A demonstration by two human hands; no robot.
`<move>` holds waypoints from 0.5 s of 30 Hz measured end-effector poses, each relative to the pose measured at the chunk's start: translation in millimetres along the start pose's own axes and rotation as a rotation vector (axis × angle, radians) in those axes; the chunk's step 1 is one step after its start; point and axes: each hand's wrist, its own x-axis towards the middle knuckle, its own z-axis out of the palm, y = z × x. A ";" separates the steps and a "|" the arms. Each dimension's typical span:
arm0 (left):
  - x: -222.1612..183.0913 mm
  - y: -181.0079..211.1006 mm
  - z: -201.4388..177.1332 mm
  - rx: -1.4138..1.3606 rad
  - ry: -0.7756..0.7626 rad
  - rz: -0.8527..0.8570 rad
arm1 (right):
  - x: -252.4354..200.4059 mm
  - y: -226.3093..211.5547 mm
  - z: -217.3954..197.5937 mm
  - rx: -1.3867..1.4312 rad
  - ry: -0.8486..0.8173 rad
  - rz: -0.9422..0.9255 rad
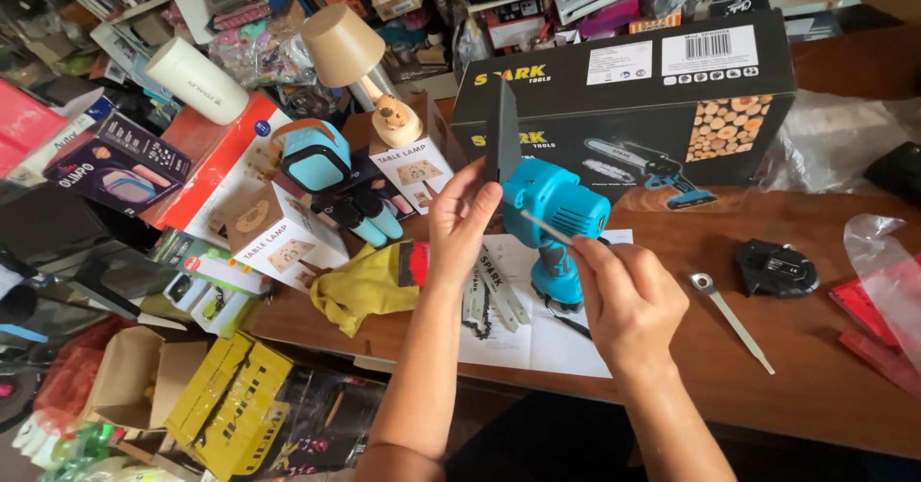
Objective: Assembling a mini electric chainsaw by attaching the guide bar and chain to the motor unit using a screwdriver.
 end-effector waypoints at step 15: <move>-3.8 -6.5 -4.0 -0.231 -0.017 -0.070 | -67.2 36.2 -46.4 0.164 -0.138 0.491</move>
